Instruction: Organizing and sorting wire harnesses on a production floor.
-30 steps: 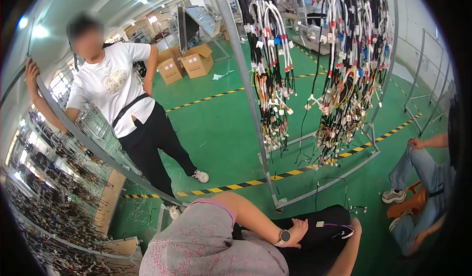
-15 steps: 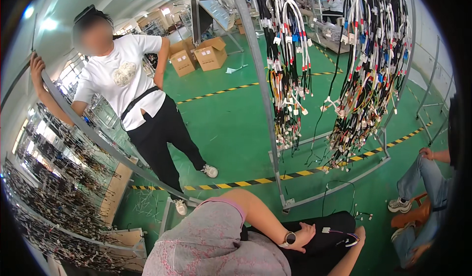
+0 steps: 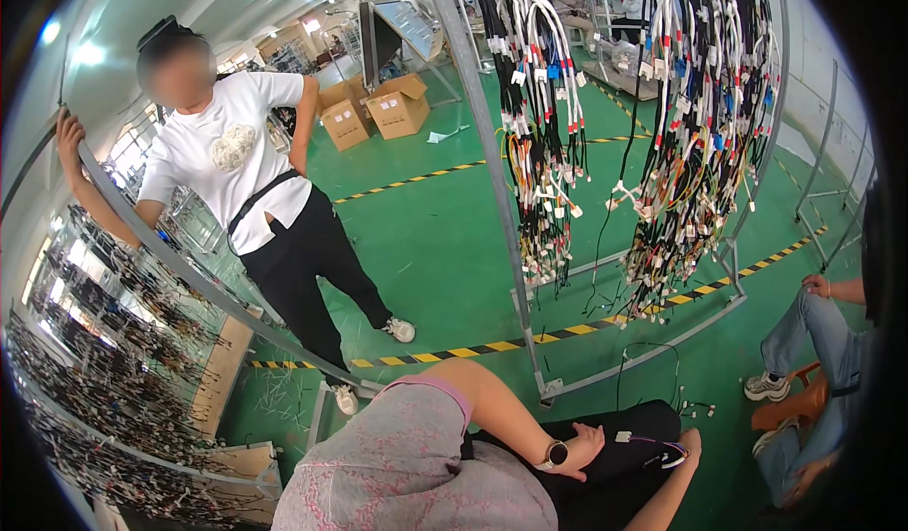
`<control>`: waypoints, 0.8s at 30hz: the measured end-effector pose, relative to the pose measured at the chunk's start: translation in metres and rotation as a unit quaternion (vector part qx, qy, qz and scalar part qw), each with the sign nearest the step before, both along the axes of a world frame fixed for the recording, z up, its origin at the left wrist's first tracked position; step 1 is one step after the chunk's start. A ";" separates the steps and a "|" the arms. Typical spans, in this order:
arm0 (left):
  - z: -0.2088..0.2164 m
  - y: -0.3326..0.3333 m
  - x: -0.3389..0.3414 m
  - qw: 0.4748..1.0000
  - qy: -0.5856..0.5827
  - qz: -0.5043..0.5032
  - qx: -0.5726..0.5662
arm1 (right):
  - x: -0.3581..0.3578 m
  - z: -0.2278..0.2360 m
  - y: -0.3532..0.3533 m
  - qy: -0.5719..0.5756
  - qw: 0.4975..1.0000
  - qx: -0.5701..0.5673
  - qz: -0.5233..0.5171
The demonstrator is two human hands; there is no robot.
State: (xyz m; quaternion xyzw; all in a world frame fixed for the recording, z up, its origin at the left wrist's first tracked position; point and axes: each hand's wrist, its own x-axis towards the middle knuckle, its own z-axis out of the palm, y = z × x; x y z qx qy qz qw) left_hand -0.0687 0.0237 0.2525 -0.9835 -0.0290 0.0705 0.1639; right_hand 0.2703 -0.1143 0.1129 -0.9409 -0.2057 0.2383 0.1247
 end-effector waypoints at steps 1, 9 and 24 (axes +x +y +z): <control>-0.001 -0.001 0.000 1.000 0.001 0.001 -0.001 | 0.000 -0.001 0.001 0.001 1.000 -0.001 0.001; -0.002 -0.002 0.002 1.000 -0.006 -0.004 0.016 | -0.011 0.021 0.006 0.001 1.000 -0.020 -0.019; -0.002 -0.003 0.003 0.999 -0.003 0.009 0.040 | -0.007 0.015 0.008 0.012 1.000 -0.013 -0.012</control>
